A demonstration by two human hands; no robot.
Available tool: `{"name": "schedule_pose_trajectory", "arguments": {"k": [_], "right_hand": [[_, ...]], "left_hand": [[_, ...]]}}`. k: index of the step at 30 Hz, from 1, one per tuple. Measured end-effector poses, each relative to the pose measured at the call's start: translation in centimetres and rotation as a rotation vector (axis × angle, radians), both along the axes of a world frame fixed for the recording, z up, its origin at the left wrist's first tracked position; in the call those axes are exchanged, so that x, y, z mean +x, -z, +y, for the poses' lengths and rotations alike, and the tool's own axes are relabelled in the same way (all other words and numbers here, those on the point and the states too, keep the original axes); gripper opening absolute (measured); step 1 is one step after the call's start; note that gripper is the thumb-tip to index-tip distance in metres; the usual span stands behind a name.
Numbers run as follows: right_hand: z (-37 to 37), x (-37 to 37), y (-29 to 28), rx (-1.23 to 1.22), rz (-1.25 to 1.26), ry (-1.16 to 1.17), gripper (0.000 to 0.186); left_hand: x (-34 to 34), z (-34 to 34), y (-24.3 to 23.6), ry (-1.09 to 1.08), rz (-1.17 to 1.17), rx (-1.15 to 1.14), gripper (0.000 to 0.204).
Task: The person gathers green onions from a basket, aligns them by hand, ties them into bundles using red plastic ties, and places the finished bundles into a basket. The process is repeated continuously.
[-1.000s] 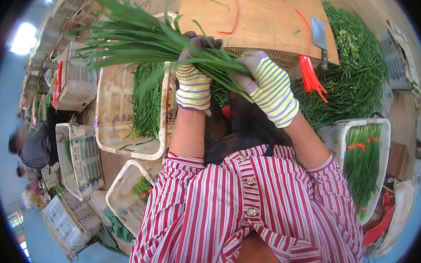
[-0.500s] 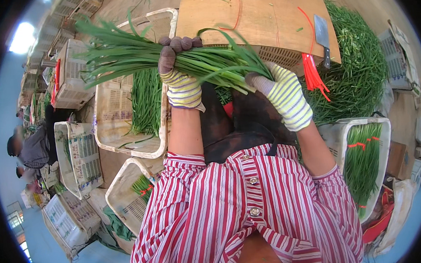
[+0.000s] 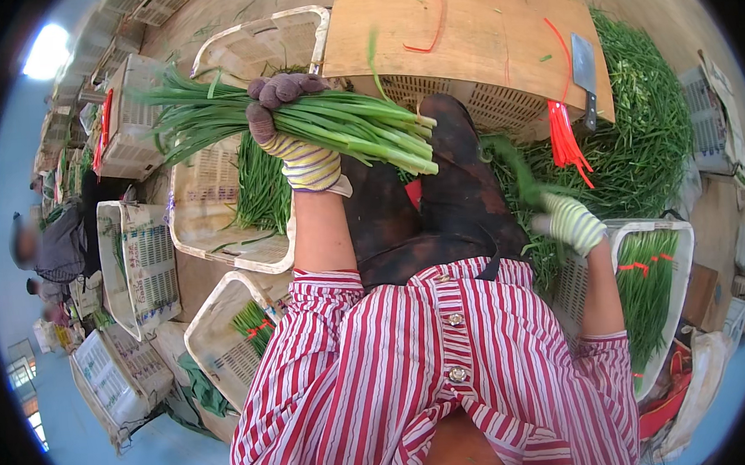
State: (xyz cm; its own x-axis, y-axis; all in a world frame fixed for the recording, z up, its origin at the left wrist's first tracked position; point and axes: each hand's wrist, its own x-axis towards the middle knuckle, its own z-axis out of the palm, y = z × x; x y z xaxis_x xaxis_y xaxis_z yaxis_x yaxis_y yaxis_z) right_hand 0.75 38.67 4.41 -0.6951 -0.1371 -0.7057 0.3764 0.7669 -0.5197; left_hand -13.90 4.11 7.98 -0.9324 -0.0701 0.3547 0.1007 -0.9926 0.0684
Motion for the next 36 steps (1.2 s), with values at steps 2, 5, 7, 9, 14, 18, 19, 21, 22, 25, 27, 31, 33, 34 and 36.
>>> {"name": "schedule_pose_trajectory", "arguments": {"k": [2,5,7,9,14,18,19,21,22,25,27,31,33,34,36], "right_hand": [[-1.6,-1.7,-1.4,0.586,-0.156,-0.429,0.065],[-5.1,-4.0,-4.2,-0.160,0.798,-0.215,0.066],[-8.7,-7.0,-7.3,-0.318,0.970,-0.348,0.065],[-12.0,-8.9,-7.0,-0.451,1.191,-0.380,0.061],[-10.5,-7.1,-5.5,-0.363,0.849,-0.464,0.017],[-3.2,-3.3,-3.2,0.220,0.458,-0.485,0.023],[-3.1,-2.3,-3.8,0.359,0.334,-0.512,0.035],[-3.8,-2.2,-5.0,0.433,0.260,-0.501,0.055],[-5.6,-3.0,-6.4,0.103,0.159,-0.402,0.060],[-9.8,-4.0,-3.1,-1.233,-0.245,-0.046,0.083],[-14.6,-5.0,-0.4,-1.686,-0.260,0.168,0.091],[-18.6,-9.6,0.5,-2.089,0.022,0.789,0.080],[-19.2,-10.5,0.5,-2.092,0.012,0.938,0.073],[-19.0,-10.6,0.1,-2.182,-0.024,0.934,0.054],[-18.3,-10.8,0.1,-2.156,0.087,0.927,0.046]], "left_hand": [[0.1,0.4,0.5,0.108,0.010,-0.001,0.024],[0.7,1.4,0.8,0.249,0.040,0.099,0.029],[1.5,2.2,0.0,0.311,0.019,0.133,0.030],[1.6,2.5,-0.5,0.317,0.014,0.104,0.029],[0.8,1.5,-1.0,0.062,-0.064,-0.024,0.022],[-0.4,-2.5,-0.3,-0.220,-0.066,-0.197,0.013],[-0.4,-2.7,-0.5,-0.281,-0.072,-0.240,0.012],[0.3,-1.9,-0.5,-0.320,-0.062,-0.300,0.015],[0.7,-0.7,-0.8,-0.327,-0.052,-0.324,0.017],[2.6,3.5,-2.3,-0.399,-0.142,-0.481,0.023],[3.2,5.2,-1.8,-0.372,-0.039,-0.650,0.027],[6.3,6.0,0.3,-0.322,-0.016,-0.861,0.038],[7.7,3.6,5.4,-0.055,-0.235,-0.775,0.040],[8.3,3.4,6.5,-0.007,-0.271,-0.792,0.042],[10.0,5.1,2.5,-0.216,-0.193,-1.120,0.052]]}}
